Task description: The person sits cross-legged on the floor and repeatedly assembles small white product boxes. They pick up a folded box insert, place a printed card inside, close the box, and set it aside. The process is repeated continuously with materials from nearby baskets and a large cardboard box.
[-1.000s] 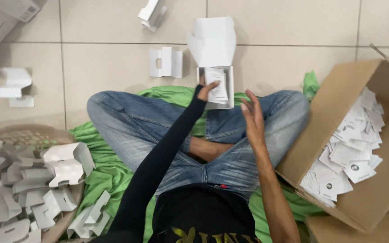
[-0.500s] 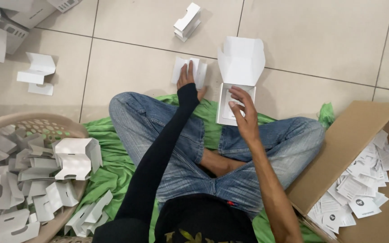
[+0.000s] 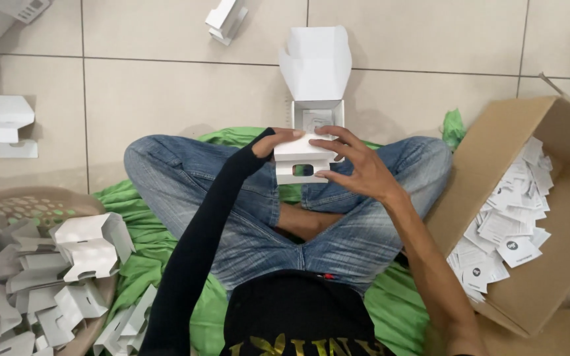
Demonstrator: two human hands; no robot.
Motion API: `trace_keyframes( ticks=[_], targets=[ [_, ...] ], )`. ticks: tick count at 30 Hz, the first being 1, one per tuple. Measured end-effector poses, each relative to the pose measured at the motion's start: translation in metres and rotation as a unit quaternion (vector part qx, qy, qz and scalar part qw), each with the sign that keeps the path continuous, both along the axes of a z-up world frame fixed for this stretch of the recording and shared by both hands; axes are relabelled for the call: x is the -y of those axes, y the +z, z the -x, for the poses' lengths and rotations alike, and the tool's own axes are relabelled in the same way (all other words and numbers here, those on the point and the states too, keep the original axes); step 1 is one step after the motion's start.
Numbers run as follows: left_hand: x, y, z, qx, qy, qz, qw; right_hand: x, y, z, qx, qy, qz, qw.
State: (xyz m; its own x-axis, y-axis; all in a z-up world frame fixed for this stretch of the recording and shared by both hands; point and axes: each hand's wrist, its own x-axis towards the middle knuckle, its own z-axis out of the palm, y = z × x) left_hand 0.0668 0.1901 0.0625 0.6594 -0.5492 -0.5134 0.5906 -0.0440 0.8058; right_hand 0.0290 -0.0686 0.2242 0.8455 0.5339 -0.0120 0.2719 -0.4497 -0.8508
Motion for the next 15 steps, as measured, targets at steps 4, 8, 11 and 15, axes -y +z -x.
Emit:
trace_keyframes(
  ticks=[4,8,11,15],
  targets=[
    [0.021,0.011,-0.002,-0.029,-0.026,-0.015,0.999,0.019,-0.011,0.001,-0.003,-0.010,0.011,1.000],
    [0.034,0.045,-0.007,-0.003,0.052,-0.096,0.994,0.031,-0.035,-0.016,0.054,-0.062,0.039,0.996],
    [0.029,0.062,-0.016,0.279,0.108,-0.165,0.940,0.037,-0.064,-0.041,0.059,-0.090,0.042,0.993],
    [0.018,0.050,-0.035,0.592,0.006,-0.269,0.760,0.037,-0.099,-0.065,-0.001,-0.110,0.051,0.993]
  ],
)
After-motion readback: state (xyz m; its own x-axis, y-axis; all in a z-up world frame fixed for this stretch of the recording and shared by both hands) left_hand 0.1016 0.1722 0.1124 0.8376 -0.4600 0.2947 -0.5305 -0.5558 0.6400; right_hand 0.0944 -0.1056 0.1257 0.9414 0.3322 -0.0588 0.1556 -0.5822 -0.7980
